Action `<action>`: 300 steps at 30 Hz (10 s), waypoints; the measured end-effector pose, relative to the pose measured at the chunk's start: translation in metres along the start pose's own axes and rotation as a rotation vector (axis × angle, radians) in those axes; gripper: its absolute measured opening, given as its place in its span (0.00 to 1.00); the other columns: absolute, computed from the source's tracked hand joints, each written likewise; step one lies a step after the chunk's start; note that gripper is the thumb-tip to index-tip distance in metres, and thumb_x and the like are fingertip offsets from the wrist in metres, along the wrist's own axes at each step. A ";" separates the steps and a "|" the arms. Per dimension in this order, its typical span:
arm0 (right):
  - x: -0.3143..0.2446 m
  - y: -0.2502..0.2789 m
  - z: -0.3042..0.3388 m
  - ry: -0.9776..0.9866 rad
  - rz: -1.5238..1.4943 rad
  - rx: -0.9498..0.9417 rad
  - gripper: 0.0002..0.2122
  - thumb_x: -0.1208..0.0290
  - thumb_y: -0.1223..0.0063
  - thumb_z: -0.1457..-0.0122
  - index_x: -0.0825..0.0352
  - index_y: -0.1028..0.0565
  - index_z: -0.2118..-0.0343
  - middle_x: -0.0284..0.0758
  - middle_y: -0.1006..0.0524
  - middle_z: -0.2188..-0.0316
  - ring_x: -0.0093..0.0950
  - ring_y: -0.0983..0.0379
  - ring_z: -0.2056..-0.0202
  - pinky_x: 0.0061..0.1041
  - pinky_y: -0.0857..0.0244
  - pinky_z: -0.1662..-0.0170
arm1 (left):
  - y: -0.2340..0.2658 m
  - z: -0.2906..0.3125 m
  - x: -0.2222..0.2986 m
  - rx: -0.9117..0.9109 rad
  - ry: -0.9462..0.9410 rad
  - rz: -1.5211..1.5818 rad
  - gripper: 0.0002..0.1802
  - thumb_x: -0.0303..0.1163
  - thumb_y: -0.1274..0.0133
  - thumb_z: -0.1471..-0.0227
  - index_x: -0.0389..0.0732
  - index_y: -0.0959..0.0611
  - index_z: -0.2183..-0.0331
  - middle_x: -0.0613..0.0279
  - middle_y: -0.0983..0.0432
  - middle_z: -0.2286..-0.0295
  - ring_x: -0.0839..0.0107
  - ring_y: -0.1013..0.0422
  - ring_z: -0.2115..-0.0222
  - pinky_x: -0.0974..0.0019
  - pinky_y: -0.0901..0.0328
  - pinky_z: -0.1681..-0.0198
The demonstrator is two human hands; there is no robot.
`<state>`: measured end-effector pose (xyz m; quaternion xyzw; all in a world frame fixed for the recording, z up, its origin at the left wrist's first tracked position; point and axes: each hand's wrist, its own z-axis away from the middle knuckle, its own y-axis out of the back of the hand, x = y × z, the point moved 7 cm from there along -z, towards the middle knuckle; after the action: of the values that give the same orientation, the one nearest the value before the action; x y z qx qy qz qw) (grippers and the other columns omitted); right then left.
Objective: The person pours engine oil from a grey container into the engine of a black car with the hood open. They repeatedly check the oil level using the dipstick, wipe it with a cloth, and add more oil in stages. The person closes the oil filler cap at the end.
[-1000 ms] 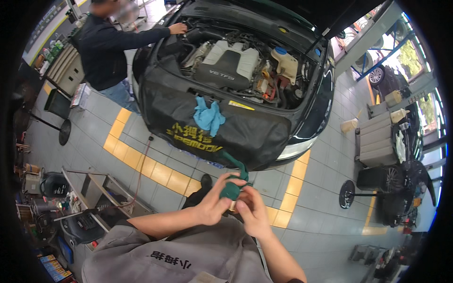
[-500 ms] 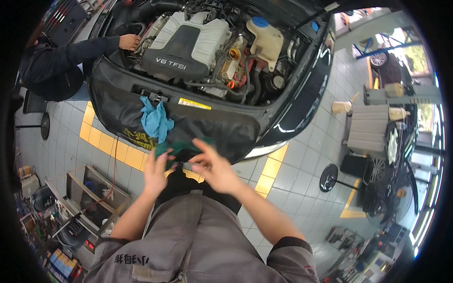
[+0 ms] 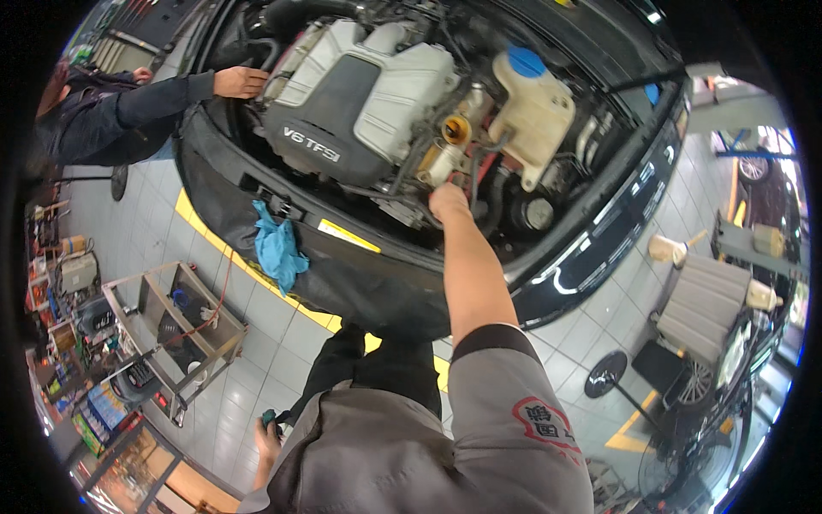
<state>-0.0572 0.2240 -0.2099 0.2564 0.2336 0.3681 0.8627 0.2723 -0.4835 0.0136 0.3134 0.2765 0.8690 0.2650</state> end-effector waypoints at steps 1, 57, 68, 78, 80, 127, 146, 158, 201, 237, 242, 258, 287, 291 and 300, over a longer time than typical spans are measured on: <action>-0.011 -0.006 -0.006 0.227 0.442 0.061 0.08 0.70 0.46 0.47 0.65 0.16 0.75 0.48 0.18 0.73 0.41 0.17 0.66 0.40 0.23 0.63 | 0.000 0.006 -0.007 0.021 0.043 0.043 0.07 0.28 0.53 0.38 0.36 0.26 0.59 0.63 0.27 0.79 0.74 0.31 0.82 0.69 0.37 0.79; 0.212 0.219 0.668 0.385 -1.043 0.964 0.13 0.60 0.48 0.32 0.68 0.28 0.62 0.42 0.21 0.73 0.12 0.45 0.88 0.12 0.52 0.85 | -0.032 -0.083 0.218 -0.447 -0.114 1.039 0.26 0.33 0.52 0.45 0.37 0.26 0.45 0.58 0.25 0.60 0.67 0.28 0.64 0.63 0.30 0.60; -0.097 -0.020 0.607 0.469 -1.320 0.388 0.13 0.62 0.43 0.36 0.69 0.26 0.67 0.26 0.34 0.87 0.14 0.46 0.90 0.17 0.55 0.87 | 0.028 0.071 0.326 -1.387 -0.484 1.514 0.36 0.29 0.48 0.41 0.39 0.40 0.34 0.51 0.34 0.41 0.56 0.38 0.38 0.42 0.44 0.34; -0.307 -0.106 0.614 0.522 -0.897 0.287 0.11 0.67 0.43 0.34 0.69 0.22 0.69 0.28 0.24 0.83 0.11 0.38 0.85 0.15 0.46 0.81 | 0.099 0.070 0.242 -1.220 -0.585 1.476 0.28 0.33 0.56 0.32 0.35 0.40 0.36 0.48 0.35 0.41 0.58 0.35 0.40 0.53 0.39 0.38; -0.312 -0.119 0.619 0.535 -0.823 0.291 0.11 0.67 0.43 0.34 0.69 0.22 0.69 0.28 0.25 0.83 0.11 0.38 0.85 0.15 0.45 0.81 | 0.104 0.062 0.230 -1.086 -0.555 1.520 0.22 0.34 0.55 0.32 0.34 0.32 0.41 0.51 0.27 0.48 0.60 0.28 0.47 0.55 0.34 0.42; -0.097 -0.090 0.738 0.300 -0.867 0.477 0.13 0.67 0.40 0.39 0.72 0.23 0.75 0.33 0.25 0.86 0.15 0.39 0.89 0.17 0.46 0.84 | 0.222 -0.142 0.101 -0.088 -0.390 1.746 0.17 0.28 0.49 0.37 0.36 0.28 0.48 0.52 0.27 0.53 0.61 0.28 0.52 0.55 0.30 0.44; -0.249 -0.189 0.619 0.357 -1.079 0.310 0.11 0.63 0.43 0.33 0.67 0.21 0.66 0.26 0.24 0.81 0.12 0.36 0.84 0.15 0.43 0.80 | 0.072 0.076 0.220 -1.233 -0.407 1.446 0.37 0.26 0.47 0.43 0.42 0.40 0.35 0.45 0.31 0.44 0.54 0.35 0.41 0.48 0.39 0.37; -0.008 -0.193 0.639 0.234 -1.308 0.297 0.13 0.66 0.46 0.33 0.72 0.24 0.69 0.31 0.30 0.86 0.18 0.42 0.88 0.18 0.49 0.84 | 0.047 0.029 0.284 -0.809 -0.555 1.438 0.24 0.33 0.46 0.37 0.34 0.30 0.43 0.53 0.24 0.56 0.62 0.25 0.54 0.58 0.30 0.48; 0.143 0.024 0.637 -0.095 -1.082 0.531 0.20 0.56 0.36 0.40 0.69 0.27 0.77 0.32 0.28 0.89 0.16 0.41 0.91 0.16 0.49 0.87 | -0.121 -0.099 0.458 -1.099 -0.591 0.857 0.15 0.23 0.46 0.40 0.31 0.23 0.51 0.45 0.19 0.55 0.58 0.22 0.54 0.58 0.28 0.47; 0.251 0.066 0.726 -0.057 -1.318 0.961 0.15 0.59 0.51 0.30 0.69 0.29 0.59 0.36 0.24 0.74 0.16 0.43 0.87 0.16 0.51 0.85 | -0.207 0.103 0.507 -1.718 -0.439 0.715 0.19 0.36 0.55 0.30 0.30 0.22 0.50 0.60 0.21 0.63 0.76 0.26 0.63 0.70 0.31 0.60; 0.215 0.074 0.684 -0.129 -1.201 0.889 0.18 0.55 0.53 0.30 0.69 0.26 0.58 0.34 0.25 0.76 0.15 0.41 0.87 0.14 0.50 0.85 | -0.305 0.054 0.509 -1.640 -0.025 0.822 0.19 0.40 0.55 0.33 0.35 0.20 0.55 0.65 0.23 0.67 0.77 0.26 0.67 0.71 0.29 0.64; 0.144 0.109 0.483 -0.182 -0.856 0.588 0.18 0.56 0.57 0.27 0.66 0.24 0.63 0.26 0.28 0.83 0.11 0.41 0.86 0.13 0.50 0.83 | -0.480 -0.067 0.494 -1.335 0.281 0.701 0.21 0.41 0.61 0.30 0.39 0.17 0.57 0.67 0.22 0.68 0.75 0.25 0.70 0.68 0.28 0.64; 0.011 0.155 0.242 0.091 0.067 0.404 0.12 0.62 0.40 0.40 0.69 0.23 0.69 0.46 0.21 0.76 0.50 0.24 0.71 0.43 0.31 0.66 | -0.190 -0.218 0.451 -0.211 -0.731 0.285 0.09 0.31 0.45 0.39 0.35 0.18 0.63 0.64 0.22 0.72 0.78 0.30 0.69 0.70 0.33 0.63; -0.010 0.110 0.165 0.094 0.132 0.315 0.12 0.61 0.42 0.40 0.67 0.21 0.68 0.48 0.19 0.71 0.50 0.22 0.65 0.46 0.27 0.59 | -0.133 -0.275 0.424 0.179 -0.798 0.082 0.10 0.33 0.46 0.39 0.36 0.18 0.63 0.51 0.21 0.71 0.59 0.25 0.70 0.63 0.31 0.64; -0.015 0.043 0.059 0.007 0.257 0.093 0.14 0.62 0.45 0.36 0.72 0.22 0.64 0.51 0.19 0.66 0.49 0.22 0.59 0.46 0.29 0.54 | -0.161 -0.293 0.405 0.264 -1.044 -0.096 0.07 0.26 0.43 0.49 0.37 0.23 0.67 0.52 0.26 0.73 0.49 0.28 0.71 0.54 0.34 0.69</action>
<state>-0.0541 0.2221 -0.1358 0.3226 0.2188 0.4651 0.7948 -0.1529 -0.2051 -0.1196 0.7212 0.2290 0.5423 0.3651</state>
